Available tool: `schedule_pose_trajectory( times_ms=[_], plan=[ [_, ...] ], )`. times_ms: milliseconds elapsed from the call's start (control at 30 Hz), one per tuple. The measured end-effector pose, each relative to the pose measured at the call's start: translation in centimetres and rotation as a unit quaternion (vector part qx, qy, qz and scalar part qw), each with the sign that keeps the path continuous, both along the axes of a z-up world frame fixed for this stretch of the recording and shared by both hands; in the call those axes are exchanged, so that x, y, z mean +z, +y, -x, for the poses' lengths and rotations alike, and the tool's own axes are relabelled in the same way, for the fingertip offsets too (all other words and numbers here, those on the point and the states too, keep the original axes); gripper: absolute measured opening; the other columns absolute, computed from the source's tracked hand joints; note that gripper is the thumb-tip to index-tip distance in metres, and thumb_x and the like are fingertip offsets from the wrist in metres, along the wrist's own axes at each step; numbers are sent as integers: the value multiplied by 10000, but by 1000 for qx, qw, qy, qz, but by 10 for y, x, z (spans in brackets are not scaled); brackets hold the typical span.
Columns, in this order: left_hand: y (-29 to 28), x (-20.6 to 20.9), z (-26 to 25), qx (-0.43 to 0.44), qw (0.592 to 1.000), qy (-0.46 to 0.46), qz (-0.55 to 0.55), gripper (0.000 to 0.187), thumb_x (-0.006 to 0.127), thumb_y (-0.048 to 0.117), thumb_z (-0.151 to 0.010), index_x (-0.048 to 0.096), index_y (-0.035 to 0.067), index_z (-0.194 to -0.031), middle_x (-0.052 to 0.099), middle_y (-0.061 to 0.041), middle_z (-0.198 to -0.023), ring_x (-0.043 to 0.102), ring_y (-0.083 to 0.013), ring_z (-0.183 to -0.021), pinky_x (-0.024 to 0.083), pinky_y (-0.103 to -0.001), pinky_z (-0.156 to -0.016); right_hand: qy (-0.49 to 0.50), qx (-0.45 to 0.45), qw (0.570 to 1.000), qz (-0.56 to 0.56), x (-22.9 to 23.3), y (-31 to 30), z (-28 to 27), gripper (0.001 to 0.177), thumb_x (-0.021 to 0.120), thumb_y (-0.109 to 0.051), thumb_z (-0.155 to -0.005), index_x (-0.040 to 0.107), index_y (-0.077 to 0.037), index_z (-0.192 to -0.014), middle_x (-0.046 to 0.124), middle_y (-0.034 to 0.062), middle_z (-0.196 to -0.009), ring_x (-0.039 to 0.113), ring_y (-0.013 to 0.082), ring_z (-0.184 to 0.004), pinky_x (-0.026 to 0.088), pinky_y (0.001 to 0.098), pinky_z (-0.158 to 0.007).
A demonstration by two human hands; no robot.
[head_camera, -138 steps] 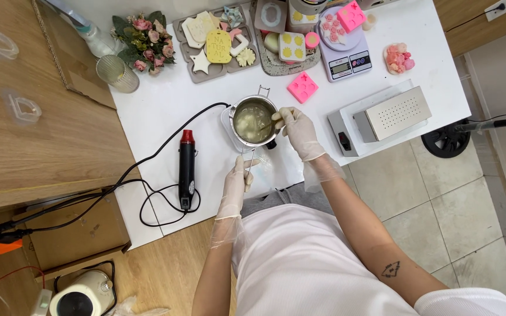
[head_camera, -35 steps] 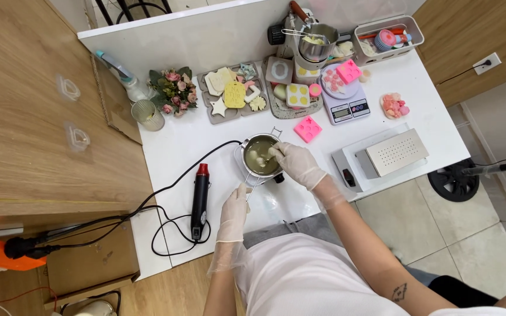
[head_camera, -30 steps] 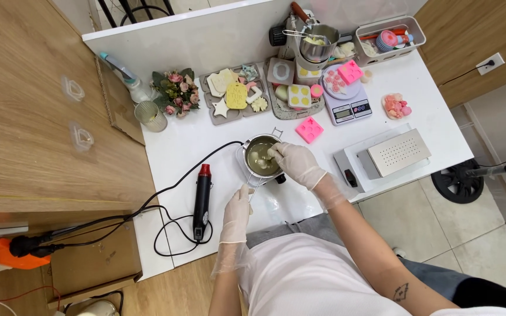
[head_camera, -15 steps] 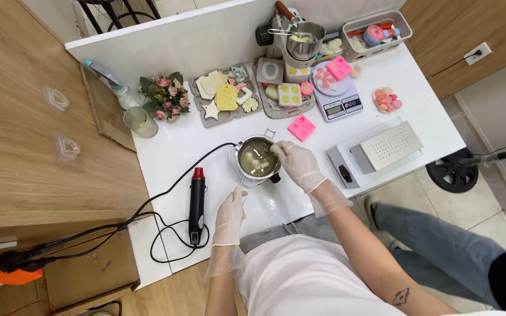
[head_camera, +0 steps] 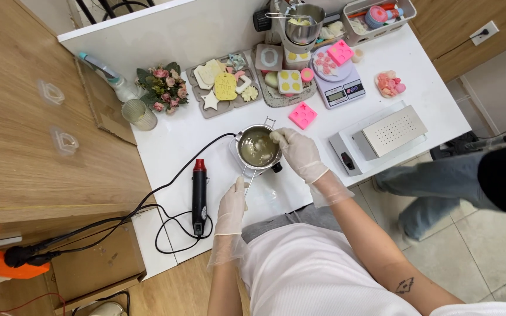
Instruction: Melting wax in a pot and stirring it at a candle-making station.
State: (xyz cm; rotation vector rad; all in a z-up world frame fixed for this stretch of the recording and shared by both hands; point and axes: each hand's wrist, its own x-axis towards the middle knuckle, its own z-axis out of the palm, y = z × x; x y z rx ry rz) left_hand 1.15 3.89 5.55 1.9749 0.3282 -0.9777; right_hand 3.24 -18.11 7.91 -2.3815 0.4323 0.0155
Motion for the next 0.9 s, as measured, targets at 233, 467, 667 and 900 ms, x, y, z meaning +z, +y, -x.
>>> schedule_pose_trajectory(
  times_ms=[233,467,667,900],
  plan=[
    [-1,-24,0,-15,1000,-15,3,715,246,612,-985,744,166,-1238,582,-113,-602,632,-272,-702,496,-400,-853,-1,-43,987,-154,27,8,-1,292,541,-338,-1031,725,-117,-1078,788,81,-914,755,254,-793,596,354,-745],
    [-2,-15,2,-11,1000,-10,8,714,258,597,-982,727,123,-1236,596,-125,-629,644,-274,-708,493,-412,-851,-55,56,997,9,-2,10,-2,230,566,-281,-1012,729,-132,-1080,751,111,-960,722,323,-858,564,409,-756],
    [0,-5,3,-3,1000,-9,10,719,268,611,-975,733,130,-1236,592,-132,-660,641,-271,-728,494,-409,-858,-36,55,995,76,-20,5,0,272,574,-367,-1013,729,-148,-1055,746,117,-946,703,346,-831,543,448,-722],
    [-1,-9,0,-18,1000,-2,-7,734,238,636,-975,740,166,-1233,587,-115,-594,661,-267,-729,485,-402,-876,10,24,997,78,19,4,-3,325,536,-394,-1053,714,-123,-1044,736,128,-853,703,336,-799,543,439,-724]
  ],
)
